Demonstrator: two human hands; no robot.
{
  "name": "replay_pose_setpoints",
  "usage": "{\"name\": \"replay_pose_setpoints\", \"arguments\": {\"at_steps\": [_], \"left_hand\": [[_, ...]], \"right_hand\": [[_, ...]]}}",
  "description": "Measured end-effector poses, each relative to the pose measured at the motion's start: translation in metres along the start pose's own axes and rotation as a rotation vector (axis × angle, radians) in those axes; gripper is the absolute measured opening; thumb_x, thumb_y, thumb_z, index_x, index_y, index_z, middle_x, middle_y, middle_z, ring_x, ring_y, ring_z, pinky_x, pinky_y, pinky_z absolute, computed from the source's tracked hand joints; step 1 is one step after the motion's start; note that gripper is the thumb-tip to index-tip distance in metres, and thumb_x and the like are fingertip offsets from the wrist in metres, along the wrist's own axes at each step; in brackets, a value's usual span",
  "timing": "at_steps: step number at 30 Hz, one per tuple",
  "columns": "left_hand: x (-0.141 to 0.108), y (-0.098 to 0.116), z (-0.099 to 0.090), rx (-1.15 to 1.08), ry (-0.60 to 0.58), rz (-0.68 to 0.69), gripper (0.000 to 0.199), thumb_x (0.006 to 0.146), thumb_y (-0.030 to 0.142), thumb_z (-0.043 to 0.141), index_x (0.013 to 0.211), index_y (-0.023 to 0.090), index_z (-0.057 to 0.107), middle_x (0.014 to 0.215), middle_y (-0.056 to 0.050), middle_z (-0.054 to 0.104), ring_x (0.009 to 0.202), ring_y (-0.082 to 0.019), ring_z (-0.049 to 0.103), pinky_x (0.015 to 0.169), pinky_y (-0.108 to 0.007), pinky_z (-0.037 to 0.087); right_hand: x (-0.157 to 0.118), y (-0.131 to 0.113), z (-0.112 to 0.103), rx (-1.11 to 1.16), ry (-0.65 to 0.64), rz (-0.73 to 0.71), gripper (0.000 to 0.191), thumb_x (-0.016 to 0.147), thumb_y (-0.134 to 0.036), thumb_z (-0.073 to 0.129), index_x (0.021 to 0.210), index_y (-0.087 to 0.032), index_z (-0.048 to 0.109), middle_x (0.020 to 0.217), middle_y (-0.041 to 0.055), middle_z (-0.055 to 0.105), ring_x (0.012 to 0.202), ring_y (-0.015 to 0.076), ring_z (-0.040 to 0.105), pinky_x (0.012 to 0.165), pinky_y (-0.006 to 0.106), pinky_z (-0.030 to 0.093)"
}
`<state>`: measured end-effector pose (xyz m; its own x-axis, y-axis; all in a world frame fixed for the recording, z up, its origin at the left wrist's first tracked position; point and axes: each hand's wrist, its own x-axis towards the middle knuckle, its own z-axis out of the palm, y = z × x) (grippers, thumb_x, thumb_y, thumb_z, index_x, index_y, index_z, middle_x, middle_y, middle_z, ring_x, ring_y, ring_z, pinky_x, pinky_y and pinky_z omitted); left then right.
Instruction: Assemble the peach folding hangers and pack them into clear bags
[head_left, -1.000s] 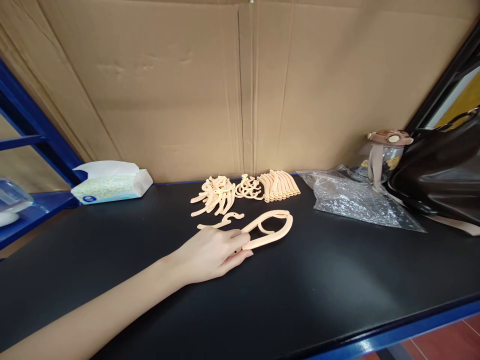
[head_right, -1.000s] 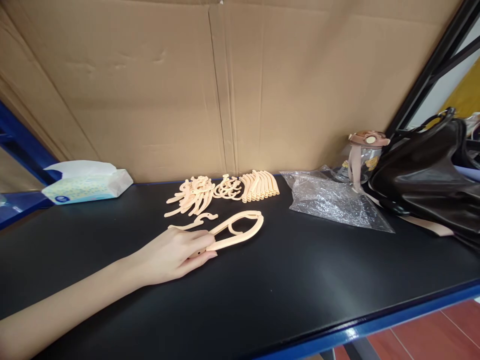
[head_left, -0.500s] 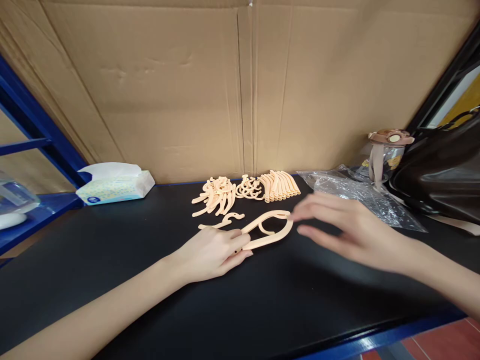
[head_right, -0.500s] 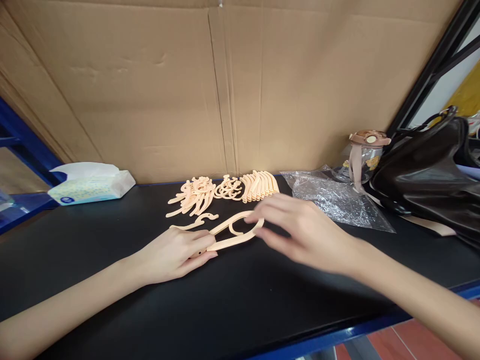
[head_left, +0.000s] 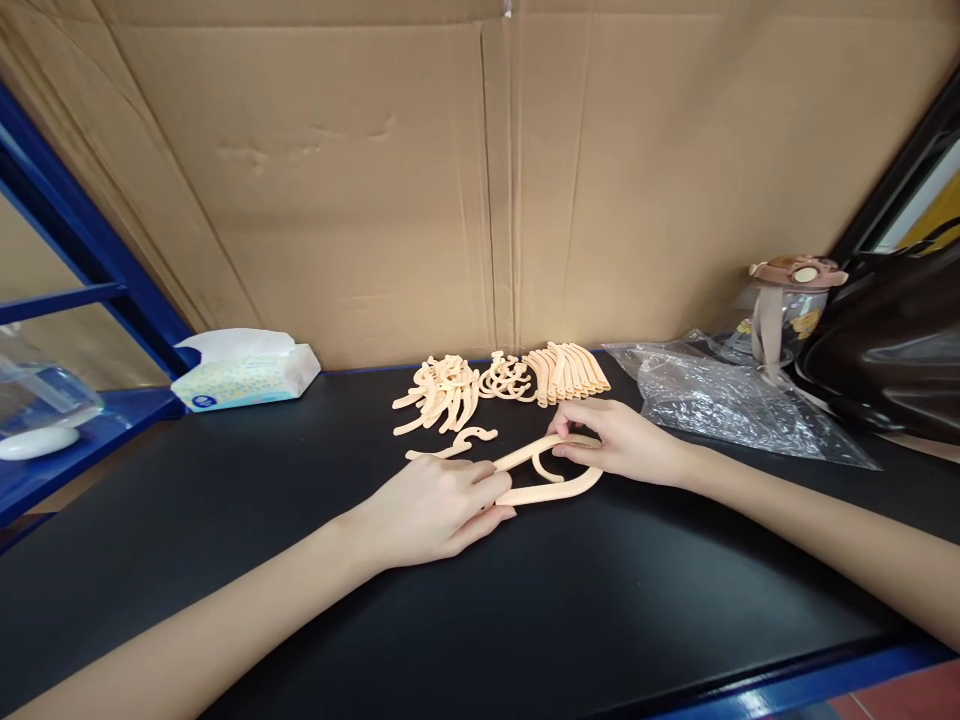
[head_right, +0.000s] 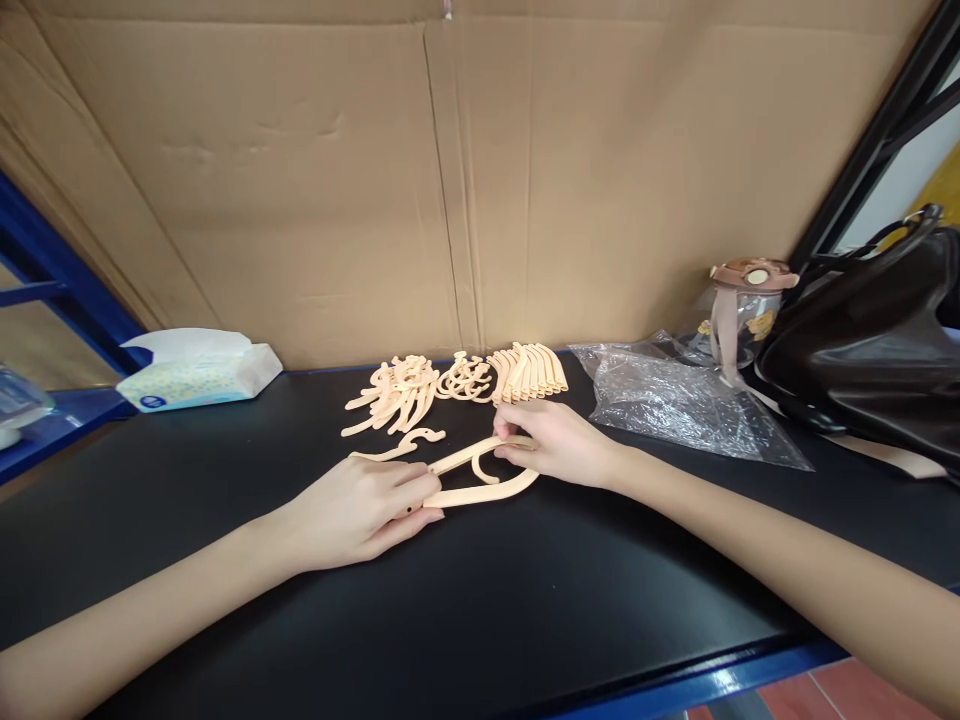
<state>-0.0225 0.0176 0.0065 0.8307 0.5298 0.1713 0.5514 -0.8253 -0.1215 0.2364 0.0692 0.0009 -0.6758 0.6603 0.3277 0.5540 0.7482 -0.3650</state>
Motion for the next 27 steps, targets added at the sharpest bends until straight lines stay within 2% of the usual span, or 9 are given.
{"name": "replay_pose_setpoints", "arguments": {"at_steps": [4, 7, 13, 16, 20, 23, 27], "left_hand": [[-0.001, -0.001, 0.0, -0.074, 0.024, -0.017, 0.024, 0.096, 0.035, 0.041, 0.079, 0.02, 0.045, 0.07, 0.003, 0.056, 0.06, -0.012, 0.05, 0.052, -0.024, 0.033], [-0.001, -0.001, -0.001, -0.097, 0.042, -0.026, 0.016, 0.088, 0.028, 0.047, 0.075, 0.02, 0.043, 0.067, 0.003, 0.053, 0.065, -0.014, 0.048, 0.051, -0.024, 0.033], [0.002, -0.001, -0.001, -0.081, 0.091, 0.049, 0.006, 0.079, 0.015, 0.045, 0.077, 0.018, 0.049, 0.071, -0.002, 0.05, 0.071, -0.017, 0.043, 0.059, -0.027, 0.036], [0.003, -0.002, -0.003, -0.094, 0.127, 0.08, 0.01, 0.082, 0.014, 0.043, 0.081, 0.017, 0.052, 0.076, -0.003, 0.052, 0.075, -0.018, 0.045, 0.069, -0.031, 0.039], [0.002, -0.003, -0.005, -0.073, 0.15, 0.099, 0.015, 0.087, 0.012, 0.042, 0.09, 0.017, 0.055, 0.096, -0.007, 0.057, 0.093, -0.021, 0.048, 0.082, -0.035, 0.038], [0.0, -0.004, -0.003, -0.026, 0.148, 0.113, 0.022, 0.086, 0.009, 0.04, 0.098, 0.018, 0.056, 0.105, -0.007, 0.056, 0.088, -0.02, 0.05, 0.075, -0.032, 0.04], [-0.001, -0.004, -0.002, -0.02, 0.1, 0.097, 0.029, 0.085, 0.007, 0.036, 0.102, 0.019, 0.055, 0.099, -0.006, 0.054, 0.075, -0.015, 0.05, 0.059, -0.026, 0.04]], "right_hand": [[0.0, 0.001, 0.003, -0.127, 0.041, -0.036, 0.014, 0.09, -0.024, 0.053, 0.077, -0.02, 0.049, 0.071, -0.0022, 0.055, 0.066, 0.0122, 0.051, 0.063, 0.025, 0.038], [0.0, 0.001, 0.006, -0.199, 0.073, -0.057, 0.013, 0.09, -0.025, 0.052, 0.078, -0.02, 0.048, 0.072, -0.0012, 0.054, 0.066, 0.0129, 0.05, 0.062, 0.025, 0.038], [-0.001, 0.003, 0.01, -0.153, 0.083, -0.083, 0.013, 0.091, -0.014, 0.042, 0.085, -0.02, 0.052, 0.083, 0.0013, 0.058, 0.075, 0.0137, 0.054, 0.068, 0.026, 0.042], [-0.001, 0.004, 0.01, -0.151, 0.074, -0.103, 0.021, 0.091, -0.011, 0.039, 0.088, -0.021, 0.058, 0.093, 0.0029, 0.06, 0.083, 0.0145, 0.057, 0.075, 0.027, 0.044], [-0.001, 0.004, 0.01, -0.14, 0.108, -0.062, 0.023, 0.092, -0.013, 0.042, 0.093, -0.021, 0.063, 0.099, 0.0034, 0.061, 0.089, 0.0157, 0.059, 0.079, 0.029, 0.046], [0.0, 0.004, 0.011, -0.12, 0.129, 0.015, 0.022, 0.092, -0.016, 0.045, 0.101, -0.022, 0.063, 0.103, 0.004, 0.061, 0.092, 0.0164, 0.059, 0.082, 0.03, 0.047], [0.001, 0.006, 0.011, -0.106, 0.117, 0.089, 0.022, 0.092, -0.019, 0.047, 0.106, -0.022, 0.063, 0.105, 0.0037, 0.06, 0.087, 0.0156, 0.06, 0.082, 0.031, 0.048]]}}
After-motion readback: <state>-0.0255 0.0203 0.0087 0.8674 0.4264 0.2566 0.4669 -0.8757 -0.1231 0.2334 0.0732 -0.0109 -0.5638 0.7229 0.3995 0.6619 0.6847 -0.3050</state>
